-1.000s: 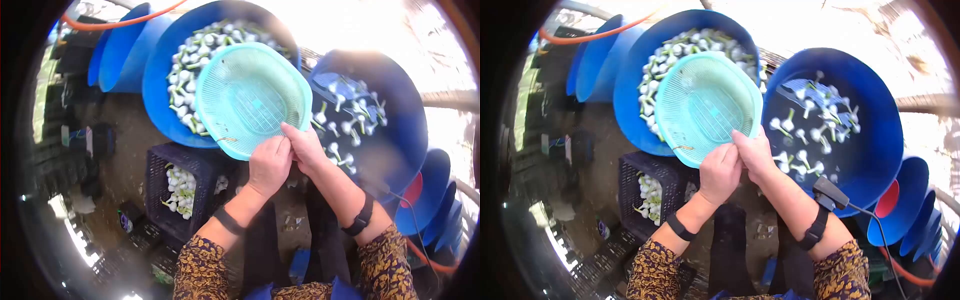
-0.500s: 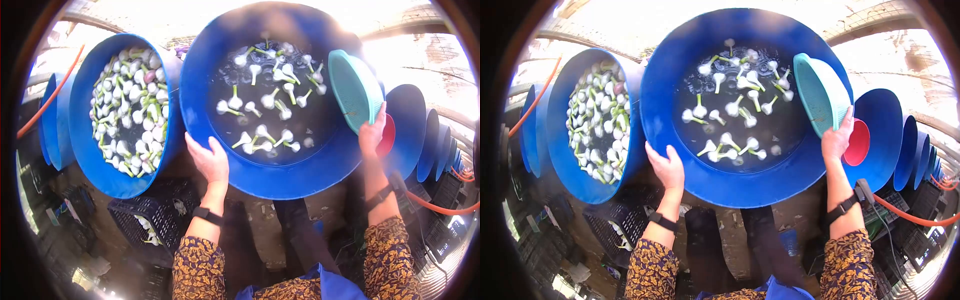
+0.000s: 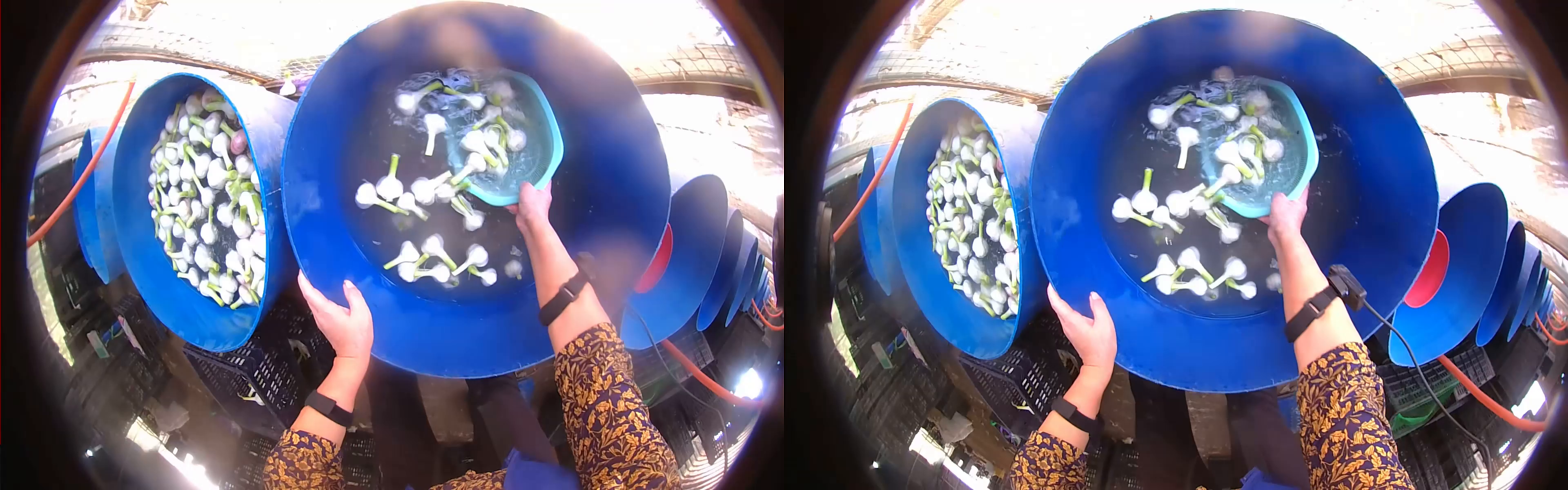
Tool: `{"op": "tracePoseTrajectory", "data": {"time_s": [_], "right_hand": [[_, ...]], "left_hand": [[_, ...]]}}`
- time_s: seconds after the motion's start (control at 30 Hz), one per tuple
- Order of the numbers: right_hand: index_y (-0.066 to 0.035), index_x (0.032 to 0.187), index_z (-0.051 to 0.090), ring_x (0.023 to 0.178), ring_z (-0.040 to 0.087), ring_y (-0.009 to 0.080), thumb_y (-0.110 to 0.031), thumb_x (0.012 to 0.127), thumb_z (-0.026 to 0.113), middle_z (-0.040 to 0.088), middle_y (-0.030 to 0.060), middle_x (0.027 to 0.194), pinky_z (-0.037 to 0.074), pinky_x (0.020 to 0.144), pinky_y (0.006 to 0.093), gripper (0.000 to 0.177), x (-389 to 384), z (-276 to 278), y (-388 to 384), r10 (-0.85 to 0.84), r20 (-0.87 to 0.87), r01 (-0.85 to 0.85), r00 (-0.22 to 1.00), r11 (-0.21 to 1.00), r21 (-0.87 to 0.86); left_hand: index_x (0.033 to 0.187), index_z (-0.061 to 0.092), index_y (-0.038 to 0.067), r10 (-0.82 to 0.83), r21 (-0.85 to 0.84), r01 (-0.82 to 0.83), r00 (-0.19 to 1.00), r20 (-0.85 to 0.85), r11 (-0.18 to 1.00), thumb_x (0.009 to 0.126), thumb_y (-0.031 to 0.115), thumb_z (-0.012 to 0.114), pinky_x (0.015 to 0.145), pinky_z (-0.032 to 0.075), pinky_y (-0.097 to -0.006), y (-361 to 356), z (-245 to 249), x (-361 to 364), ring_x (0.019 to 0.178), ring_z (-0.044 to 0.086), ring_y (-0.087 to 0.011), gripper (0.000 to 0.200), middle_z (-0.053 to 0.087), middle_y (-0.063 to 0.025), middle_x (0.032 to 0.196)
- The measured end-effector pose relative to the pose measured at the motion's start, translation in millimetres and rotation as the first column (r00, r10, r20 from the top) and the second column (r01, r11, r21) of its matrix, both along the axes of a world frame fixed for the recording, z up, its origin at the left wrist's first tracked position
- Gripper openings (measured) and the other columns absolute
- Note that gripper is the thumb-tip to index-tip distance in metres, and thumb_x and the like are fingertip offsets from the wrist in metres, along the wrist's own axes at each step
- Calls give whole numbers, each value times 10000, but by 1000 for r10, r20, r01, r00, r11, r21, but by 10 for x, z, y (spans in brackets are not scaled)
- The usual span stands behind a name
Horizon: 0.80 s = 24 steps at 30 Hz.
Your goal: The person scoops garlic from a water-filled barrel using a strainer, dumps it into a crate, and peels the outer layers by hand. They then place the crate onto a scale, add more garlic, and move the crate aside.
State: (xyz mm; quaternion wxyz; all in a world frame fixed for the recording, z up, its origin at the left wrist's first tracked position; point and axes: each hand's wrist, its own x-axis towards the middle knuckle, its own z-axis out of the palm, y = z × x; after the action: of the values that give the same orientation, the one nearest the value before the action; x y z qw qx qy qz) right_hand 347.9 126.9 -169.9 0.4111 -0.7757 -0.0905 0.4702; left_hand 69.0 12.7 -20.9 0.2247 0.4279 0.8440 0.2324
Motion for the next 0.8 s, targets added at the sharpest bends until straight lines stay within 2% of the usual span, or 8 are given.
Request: {"op": "tracePoseTrajectory", "data": {"time_s": [0.1,0.2,0.3,0.37,0.43,0.47,0.6,0.8], "right_hand": [[-110,1284,316,894,620,321,34,765,403,490,166,1146,591,617,447,545,-230,-117,165,-18,-165,16,986,1000,-13],[-68,1284,295,947,596,343,46,778,397,449,191,1187,586,674,458,528,-464,-192,73,-22,-306,36,952,999,40],[-90,1278,335,842,635,282,28,805,404,521,156,1117,582,550,378,493,-622,-287,-4,-30,-401,48,916,998,34],[-52,1271,335,898,623,304,33,799,407,517,173,1129,585,624,405,484,-664,-256,-89,-3,-468,31,884,998,53],[-5,1267,332,952,605,327,37,794,409,512,191,1146,571,713,444,481,-713,-149,-159,-10,-657,43,754,998,34],[57,1252,334,971,595,346,37,795,412,507,212,1157,552,767,470,464,-737,-105,-180,-1,-663,30,748,999,32],[95,1221,356,975,594,351,38,791,434,517,223,1135,553,777,462,441,-749,66,-286,26,-707,-24,706,1000,12],[72,1227,361,949,608,334,29,764,443,527,205,1120,563,756,449,471,-571,735,-435,190,-600,-195,777,979,57]], "left_hand": [[1345,206,-72,-41,18,42,998,-49,999,793,5,547,972,357,-383,-28,-28,-26,1129,472,-352,653,431,-261,1250],[1348,199,-71,-32,7,32,998,-48,999,789,2,548,973,356,-382,-58,-70,-53,1133,469,-349,663,422,-259,1260],[1348,196,-72,-35,12,35,999,-30,999,787,4,549,974,354,-382,-64,-61,-57,1132,468,-345,667,417,-256,1264],[1348,197,-71,-28,5,28,999,-23,1000,784,8,552,976,353,-382,-50,-55,-40,1131,468,-348,671,417,-258,1261],[1348,199,-71,-21,-4,21,1000,-22,1000,780,11,556,978,351,-383,-47,-35,-54,1129,468,-351,675,417,-259,1258],[1346,200,-71,-32,-8,32,999,-39,999,776,13,559,978,352,-384,-32,-35,-57,1127,469,-354,679,419,-261,1253],[1342,209,-71,-11,-11,11,999,-38,1000,768,26,565,979,352,-391,-50,-60,-45,1126,465,-366,683,427,-263,1238],[1335,231,-77,47,-5,-47,998,42,999,758,50,567,980,359,-405,-17,24,-43,1148,450,-402,680,418,-291,1247]]}}
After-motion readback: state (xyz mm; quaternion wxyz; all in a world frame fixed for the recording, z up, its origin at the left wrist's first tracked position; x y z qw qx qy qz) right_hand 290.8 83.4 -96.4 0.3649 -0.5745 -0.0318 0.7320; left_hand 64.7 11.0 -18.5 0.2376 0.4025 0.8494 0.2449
